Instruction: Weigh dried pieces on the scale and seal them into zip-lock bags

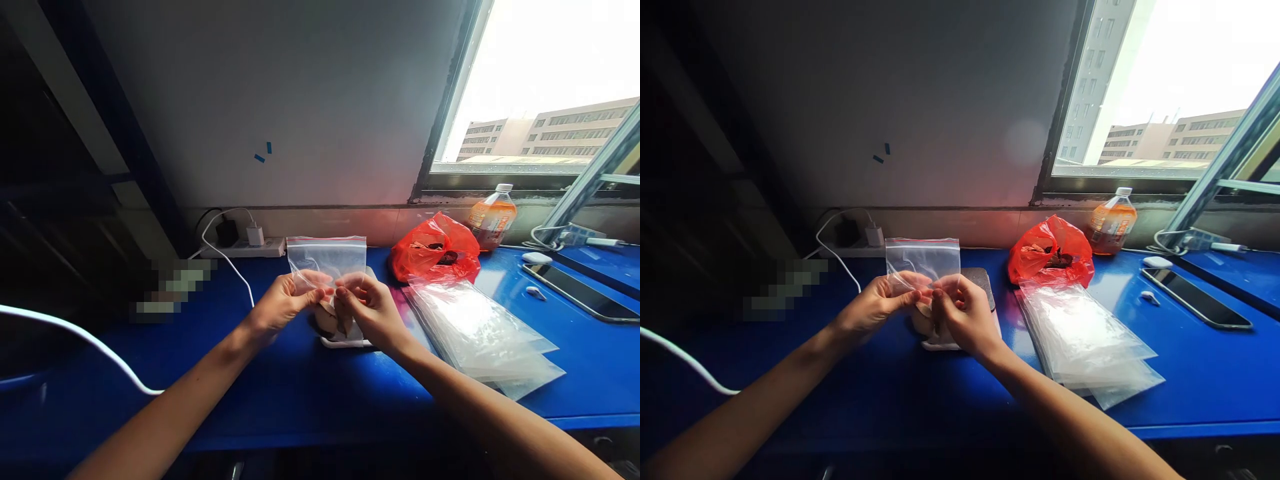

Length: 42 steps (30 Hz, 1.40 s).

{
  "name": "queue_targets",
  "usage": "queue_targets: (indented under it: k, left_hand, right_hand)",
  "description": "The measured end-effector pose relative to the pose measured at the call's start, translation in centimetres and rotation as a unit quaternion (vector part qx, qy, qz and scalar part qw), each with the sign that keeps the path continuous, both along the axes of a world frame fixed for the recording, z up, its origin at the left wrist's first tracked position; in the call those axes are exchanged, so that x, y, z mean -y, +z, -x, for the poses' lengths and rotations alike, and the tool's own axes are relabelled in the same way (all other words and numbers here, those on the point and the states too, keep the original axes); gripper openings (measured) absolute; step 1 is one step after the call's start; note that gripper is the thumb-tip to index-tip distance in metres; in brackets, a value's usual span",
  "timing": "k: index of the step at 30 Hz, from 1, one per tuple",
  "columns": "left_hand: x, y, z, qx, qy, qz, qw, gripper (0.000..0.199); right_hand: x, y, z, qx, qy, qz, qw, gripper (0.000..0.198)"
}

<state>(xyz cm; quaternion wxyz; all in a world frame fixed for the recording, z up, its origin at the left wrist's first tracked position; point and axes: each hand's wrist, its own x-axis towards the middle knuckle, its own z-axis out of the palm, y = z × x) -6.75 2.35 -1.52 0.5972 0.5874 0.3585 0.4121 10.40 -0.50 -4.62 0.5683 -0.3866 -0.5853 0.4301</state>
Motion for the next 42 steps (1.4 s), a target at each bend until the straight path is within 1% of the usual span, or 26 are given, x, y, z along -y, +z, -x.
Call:
queue_targets:
  k: [2,4,7,10,13,15,16,18,20,23,25,28,31,33,35,38,42]
  left_hand:
    - [0.0,0.1,0.1,-0.01,0.009,-0.033,0.999,0.045]
    - [0.2,0.4,0.1,-0.029,0.029,-0.085,0.996,0.044]
    - [0.5,0.5,0.1,-0.062,0.042,-0.161,0.984,0.032]
    - [1.0,0.2,-0.3,-0.078,0.033,-0.206,0.975,0.023]
    - [1.4,0.0,-0.5,-0.069,0.017,-0.198,0.978,0.021]
    - [1.4,0.2,-0.5,-0.059,0.01,-0.176,0.983,0.026]
    - [1.4,0.4,-0.4,-0.058,0.008,-0.168,0.984,0.03]
    - [1.2,0.7,-0.1,-0.063,0.002,-0.16,0.985,0.037]
    - [0.9,0.9,0.2,-0.069,0.002,-0.153,0.986,0.04]
    - [0.6,1.1,0.3,-0.073,0.038,-0.142,0.986,0.037]
    - [0.5,1.1,0.3,-0.073,0.063,-0.139,0.986,0.035]
    - [0.3,1.1,0.3,-0.075,0.079,-0.137,0.985,0.032]
    - [0.2,1.1,0.6,-0.065,0.088,-0.139,0.984,0.03]
    - [0.2,1.2,0.8,-0.059,0.096,-0.15,0.982,0.028]
    - [0.2,1.2,0.9,-0.048,0.111,-0.169,0.978,0.026]
    - [0.1,1.3,1.0,-0.003,0.152,-0.188,0.97,0.02]
    - [-0.4,1.5,1.1,0.066,0.213,-0.189,0.956,0.016]
  right_hand:
    - [0.0,0.0,-0.1,0.003,-0.001,-0.003,1.0,0.035]
    - [0.1,0.1,-0.2,0.011,0.001,-0.014,1.0,0.034]
    - [0.4,0.3,-0.2,0.036,-0.001,-0.038,0.999,0.034]
    - [0.9,0.4,0.0,0.066,-0.01,-0.073,0.995,0.033]
    - [1.1,0.3,-0.1,0.1,-0.062,-0.122,0.986,0.029]
    - [0.9,0.3,-0.3,0.119,-0.101,-0.147,0.977,0.028]
    - [0.9,0.3,-0.4,0.122,-0.11,-0.152,0.975,0.027]
    - [0.7,0.4,-0.5,0.106,-0.1,-0.144,0.979,0.027]
    - [0.7,0.6,-0.5,0.076,-0.079,-0.129,0.986,0.027]
    - [0.9,1.0,-0.5,0.021,-0.054,-0.099,0.993,0.029]
    - [0.9,1.2,-0.4,-0.009,-0.056,-0.082,0.995,0.033]
    - [0.7,1.4,-0.7,-0.024,-0.077,-0.068,0.994,0.039]
    - [0.4,1.4,-1.0,-0.021,-0.091,-0.062,0.994,0.04]
    - [0.2,1.3,-1.2,-0.015,-0.088,-0.061,0.994,0.038]
    - [0.2,1.3,-1.2,-0.001,-0.061,-0.054,0.997,0.037]
    - [0.3,1.2,-1.1,0.047,-0.006,-0.04,0.998,0.035]
    - [0.1,0.7,-1.1,0.121,0.023,-0.013,0.992,0.032]
